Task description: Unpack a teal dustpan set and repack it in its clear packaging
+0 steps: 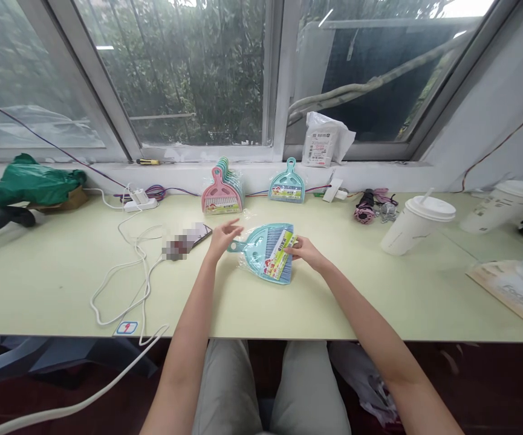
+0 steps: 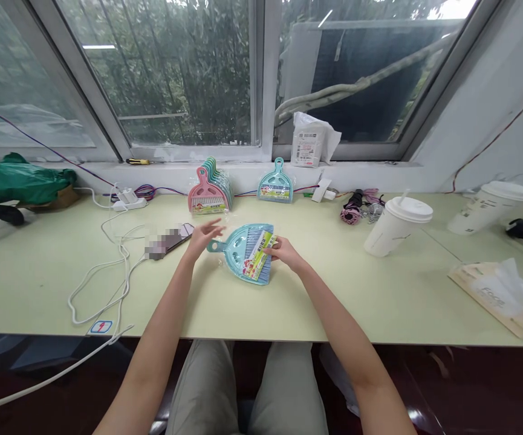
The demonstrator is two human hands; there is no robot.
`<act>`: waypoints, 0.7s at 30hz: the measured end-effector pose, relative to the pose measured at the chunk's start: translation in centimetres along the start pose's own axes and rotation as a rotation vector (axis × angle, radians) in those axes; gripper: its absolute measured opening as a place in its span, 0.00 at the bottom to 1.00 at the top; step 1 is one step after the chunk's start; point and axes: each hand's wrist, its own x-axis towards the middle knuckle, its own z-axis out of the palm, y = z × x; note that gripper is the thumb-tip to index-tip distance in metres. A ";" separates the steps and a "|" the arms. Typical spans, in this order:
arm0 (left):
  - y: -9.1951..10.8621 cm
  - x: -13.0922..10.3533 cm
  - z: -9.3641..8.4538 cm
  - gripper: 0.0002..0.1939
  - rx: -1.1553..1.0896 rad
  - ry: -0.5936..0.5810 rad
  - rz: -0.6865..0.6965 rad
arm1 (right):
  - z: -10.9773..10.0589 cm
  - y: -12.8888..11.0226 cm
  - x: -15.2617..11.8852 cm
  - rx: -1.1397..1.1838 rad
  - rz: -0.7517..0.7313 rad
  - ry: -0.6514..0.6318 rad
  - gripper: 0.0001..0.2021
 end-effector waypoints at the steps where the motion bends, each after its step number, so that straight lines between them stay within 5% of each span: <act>1: -0.3 0.1 0.2 0.24 0.024 -0.052 -0.044 | 0.0 0.0 0.0 -0.009 0.008 -0.018 0.22; 3: -1.0 0.4 0.1 0.20 0.035 -0.069 -0.084 | -0.3 -0.1 0.0 -0.018 0.013 -0.029 0.22; 5: -1.5 1.1 -0.9 0.19 0.014 0.050 -0.074 | -1.0 -0.1 0.2 -0.003 0.006 0.007 0.22; 7: -1.6 1.6 -3.0 0.20 0.013 0.302 -0.060 | -1.9 0.0 0.4 0.050 -0.018 0.075 0.21; 12: 0.2 -0.2 -8.7 0.34 0.386 1.198 -0.101 | -3.8 1.0 1.4 0.277 -0.047 0.324 0.16; 14: 1.4 -1.5 -9.5 0.44 0.527 1.355 -0.130 | -4.1 1.6 1.7 0.323 -0.018 0.385 0.14; 18: 2.6 -2.4 -7.7 0.49 0.686 1.374 -0.010 | -4.1 2.3 2.0 0.319 0.027 0.418 0.13; 21: 1.9 -1.4 -4.3 0.37 0.719 1.032 0.214 | -3.5 2.6 2.1 0.327 0.015 0.390 0.14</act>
